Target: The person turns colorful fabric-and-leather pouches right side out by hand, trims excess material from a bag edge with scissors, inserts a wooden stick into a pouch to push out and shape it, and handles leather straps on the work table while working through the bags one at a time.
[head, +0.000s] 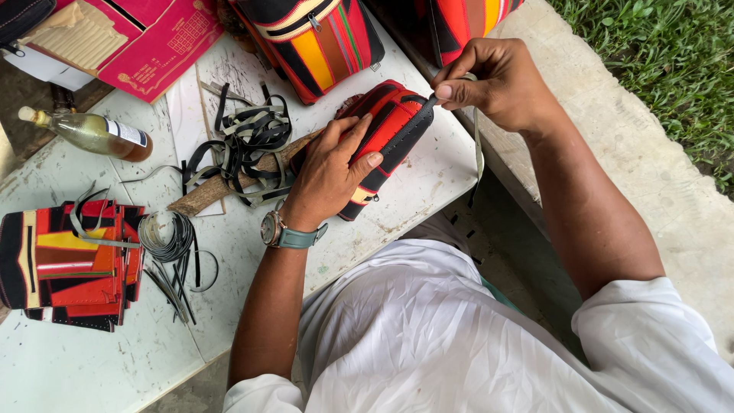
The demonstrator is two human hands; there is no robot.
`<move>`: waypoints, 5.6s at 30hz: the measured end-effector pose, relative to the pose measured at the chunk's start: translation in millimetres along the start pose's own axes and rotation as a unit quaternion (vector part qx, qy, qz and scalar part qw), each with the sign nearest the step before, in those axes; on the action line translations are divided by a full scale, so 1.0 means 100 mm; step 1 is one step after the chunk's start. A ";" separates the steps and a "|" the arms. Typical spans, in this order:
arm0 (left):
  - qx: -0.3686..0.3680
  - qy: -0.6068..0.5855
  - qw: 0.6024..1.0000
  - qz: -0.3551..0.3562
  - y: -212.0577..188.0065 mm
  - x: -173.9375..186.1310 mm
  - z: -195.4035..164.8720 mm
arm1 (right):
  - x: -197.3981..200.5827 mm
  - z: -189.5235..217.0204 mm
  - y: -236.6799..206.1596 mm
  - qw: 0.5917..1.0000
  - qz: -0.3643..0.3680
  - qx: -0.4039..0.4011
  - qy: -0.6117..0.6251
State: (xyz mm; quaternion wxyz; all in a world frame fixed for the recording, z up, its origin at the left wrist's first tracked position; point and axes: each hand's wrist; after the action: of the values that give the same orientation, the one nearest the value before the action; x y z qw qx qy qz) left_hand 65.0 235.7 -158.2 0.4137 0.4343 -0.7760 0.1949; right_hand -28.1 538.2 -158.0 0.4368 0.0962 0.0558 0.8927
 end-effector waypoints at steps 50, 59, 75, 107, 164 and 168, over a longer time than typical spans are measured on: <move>-0.176 -0.014 0.951 -0.252 -0.22 -0.24 -0.61 | -0.68 1.86 -0.67 0.873 0.018 -0.034 -0.487; -0.178 -0.008 0.947 -0.266 -0.29 -0.28 -0.56 | -0.42 1.14 -0.67 0.874 -0.016 0.082 -0.478; -0.181 -0.014 0.945 -0.274 -0.30 -0.31 -0.59 | -0.40 0.94 -0.67 0.941 -0.008 0.034 -0.338; -0.041 0.058 0.996 -0.060 -0.09 0.18 -0.95 | -0.47 1.04 -0.51 0.930 0.010 0.079 -0.359; -0.029 0.055 0.997 -0.051 0.14 0.08 -1.10 | 0.13 0.52 -0.73 0.997 -0.003 0.055 0.049; -0.022 0.067 0.997 -0.043 0.07 0.08 -1.07 | -0.15 0.50 -0.54 0.960 0.012 0.034 0.276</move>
State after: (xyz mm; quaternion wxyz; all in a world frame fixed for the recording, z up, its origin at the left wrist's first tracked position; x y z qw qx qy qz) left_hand 107.7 305.8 -89.0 0.4823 0.4438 -0.7312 0.1892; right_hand 33.6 560.4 -120.9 0.3904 -0.1390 0.2031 0.8871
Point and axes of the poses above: each hand's wrist, its own y-axis towards the middle knuckle, its own x-axis out of the back of the hand, z = x × y, and after that the axes turned 14 degrees about z, right-handed
